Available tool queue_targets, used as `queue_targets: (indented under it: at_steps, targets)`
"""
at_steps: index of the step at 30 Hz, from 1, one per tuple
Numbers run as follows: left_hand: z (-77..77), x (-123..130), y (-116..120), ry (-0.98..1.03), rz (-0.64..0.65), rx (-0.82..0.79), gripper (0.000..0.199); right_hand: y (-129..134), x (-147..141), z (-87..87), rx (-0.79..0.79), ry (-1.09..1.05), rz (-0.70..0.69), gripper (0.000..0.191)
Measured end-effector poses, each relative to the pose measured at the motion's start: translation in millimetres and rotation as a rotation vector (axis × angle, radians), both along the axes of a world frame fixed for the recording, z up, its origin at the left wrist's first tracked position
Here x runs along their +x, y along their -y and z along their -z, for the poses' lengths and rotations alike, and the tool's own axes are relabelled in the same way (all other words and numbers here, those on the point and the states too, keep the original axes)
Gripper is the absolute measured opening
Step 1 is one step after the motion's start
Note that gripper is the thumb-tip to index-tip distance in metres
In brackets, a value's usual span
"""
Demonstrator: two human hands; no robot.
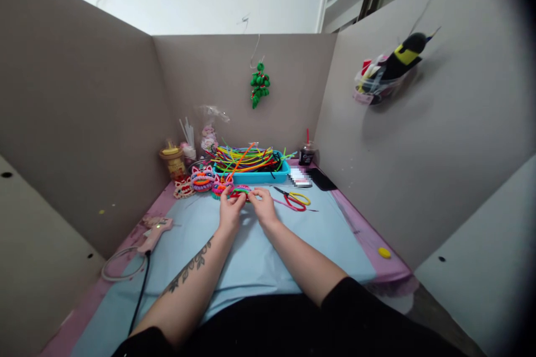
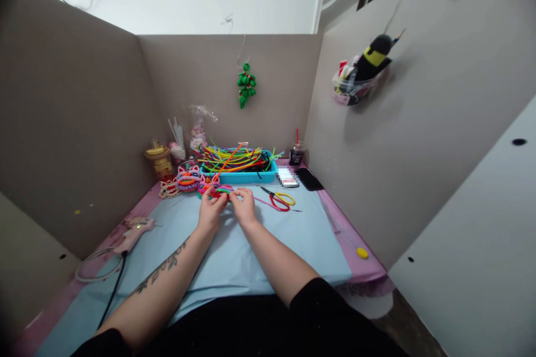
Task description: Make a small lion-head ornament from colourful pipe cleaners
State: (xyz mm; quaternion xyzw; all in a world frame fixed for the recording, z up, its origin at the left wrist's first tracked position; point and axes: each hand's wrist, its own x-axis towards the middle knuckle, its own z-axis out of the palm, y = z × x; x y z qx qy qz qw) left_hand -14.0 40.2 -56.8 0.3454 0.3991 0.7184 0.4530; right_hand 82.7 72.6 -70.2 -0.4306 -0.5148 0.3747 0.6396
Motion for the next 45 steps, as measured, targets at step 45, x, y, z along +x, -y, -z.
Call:
queue_targets:
  at_steps: [45]
  targets:
    - [-5.5,7,10,-0.346,-0.133,0.059,0.067,4,-9,-1.8,-0.342,-0.559,-0.373,0.028]
